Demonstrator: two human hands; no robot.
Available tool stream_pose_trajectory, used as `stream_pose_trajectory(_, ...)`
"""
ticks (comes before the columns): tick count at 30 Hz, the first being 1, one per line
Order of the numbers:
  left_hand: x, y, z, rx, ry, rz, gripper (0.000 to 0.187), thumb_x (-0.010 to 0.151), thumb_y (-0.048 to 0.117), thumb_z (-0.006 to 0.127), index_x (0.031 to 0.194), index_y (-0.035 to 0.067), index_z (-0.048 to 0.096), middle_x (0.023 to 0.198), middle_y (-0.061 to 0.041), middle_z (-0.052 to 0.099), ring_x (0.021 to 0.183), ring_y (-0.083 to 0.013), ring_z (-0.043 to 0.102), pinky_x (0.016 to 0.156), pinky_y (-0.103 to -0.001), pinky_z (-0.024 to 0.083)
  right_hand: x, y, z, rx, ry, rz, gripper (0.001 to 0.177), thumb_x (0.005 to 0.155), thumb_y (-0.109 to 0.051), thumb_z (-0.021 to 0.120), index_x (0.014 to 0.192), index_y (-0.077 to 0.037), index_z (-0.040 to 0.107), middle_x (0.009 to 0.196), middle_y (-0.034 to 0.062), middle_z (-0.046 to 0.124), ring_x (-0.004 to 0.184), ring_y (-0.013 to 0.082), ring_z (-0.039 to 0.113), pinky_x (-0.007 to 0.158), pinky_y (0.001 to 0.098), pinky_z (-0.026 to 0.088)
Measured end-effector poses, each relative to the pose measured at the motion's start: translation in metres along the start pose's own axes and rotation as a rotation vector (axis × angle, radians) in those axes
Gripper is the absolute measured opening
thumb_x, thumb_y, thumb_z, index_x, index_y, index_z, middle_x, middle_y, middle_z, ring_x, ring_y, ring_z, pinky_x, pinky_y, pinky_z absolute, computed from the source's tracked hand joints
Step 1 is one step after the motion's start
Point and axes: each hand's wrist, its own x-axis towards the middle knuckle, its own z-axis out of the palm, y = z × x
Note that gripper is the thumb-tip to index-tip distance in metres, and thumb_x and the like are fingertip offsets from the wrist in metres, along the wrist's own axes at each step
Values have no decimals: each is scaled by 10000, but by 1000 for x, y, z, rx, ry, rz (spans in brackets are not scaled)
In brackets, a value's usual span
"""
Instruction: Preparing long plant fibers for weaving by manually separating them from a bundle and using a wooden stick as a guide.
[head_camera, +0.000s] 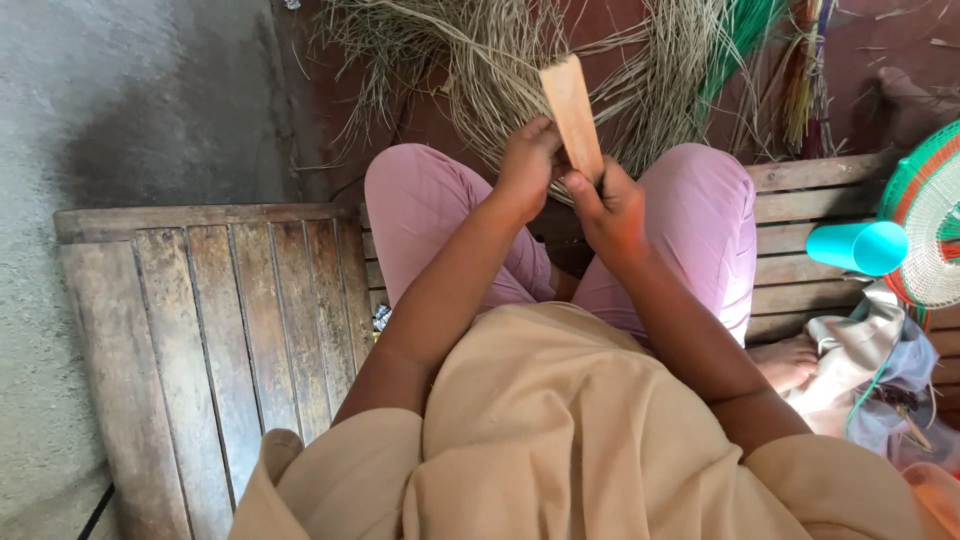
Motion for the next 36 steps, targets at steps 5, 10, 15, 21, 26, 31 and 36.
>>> stream_pose_trajectory(5, 4, 72, -30, -99, 166, 27, 263, 1003, 305, 524, 856, 104, 607, 810, -95, 704, 698, -278, 728, 732, -463, 651, -40, -33, -9, -123, -158, 25, 304, 914, -351, 701, 917, -71, 582, 751, -12, 493, 729, 136, 449, 649, 362, 410)
stream_pose_trajectory(10, -59, 100, 0, 113, -133, 98, 422, 998, 454, 509, 1150, 111, 701, 1236, -107, 701, 1078, -259, 673, 960, -396, 572, 10, -39, 0, 223, -34, 297, 304, 941, -171, 734, 1050, -99, 460, 701, -3, 538, 597, 94, 520, 521, 258, 441)
stream_pose_trajectory(15, -82, 72, 23, -100, -152, 120, 377, 988, 394, 682, 1194, 83, 742, 848, -18, 713, 715, -136, 714, 667, -302, 628, 36, -14, 17, 397, -143, 92, 348, 976, -89, 743, 1185, 32, 493, 624, 96, 556, 477, 178, 579, 434, 291, 433)
stream_pose_trajectory(21, -54, 32, 2, -25, -86, 189, 409, 986, 354, 650, 694, 77, 577, 464, -170, 553, 356, -274, 611, 422, -285, 453, 33, -36, 27, 435, -130, 4, 381, 1147, -296, 402, 994, 16, 558, 573, 119, 582, 391, 180, 588, 341, 277, 436)
stream_pose_trajectory(26, -8, -1, -16, 36, -16, 194, 164, 876, 139, 680, 718, 104, 648, 543, -51, 579, 428, -142, 543, 412, -273, 420, 28, -64, 25, 163, -3, 33, 265, 1068, -261, 658, 962, -19, 645, 668, 132, 590, 650, 187, 560, 570, 373, 433)
stream_pose_trajectory(31, 16, -19, -31, 160, 61, 156, 156, 893, 151, 596, 807, 89, 711, 575, -72, 590, 485, -207, 611, 448, -335, 500, 2, -35, 24, 1, -57, 78, 372, 1047, -357, 694, 910, -16, 628, 685, 203, 631, 695, 252, 628, 654, 452, 472)
stream_pose_trajectory(36, 44, 28, -69, 50, 171, 26, 196, 974, 310, 470, 968, 177, 614, 718, -55, 684, 592, -282, 737, 617, -391, 584, -47, -48, 20, 190, -322, 14, 270, 837, -273, 850, 808, -76, 666, 596, 146, 623, 543, 292, 629, 509, 425, 480)
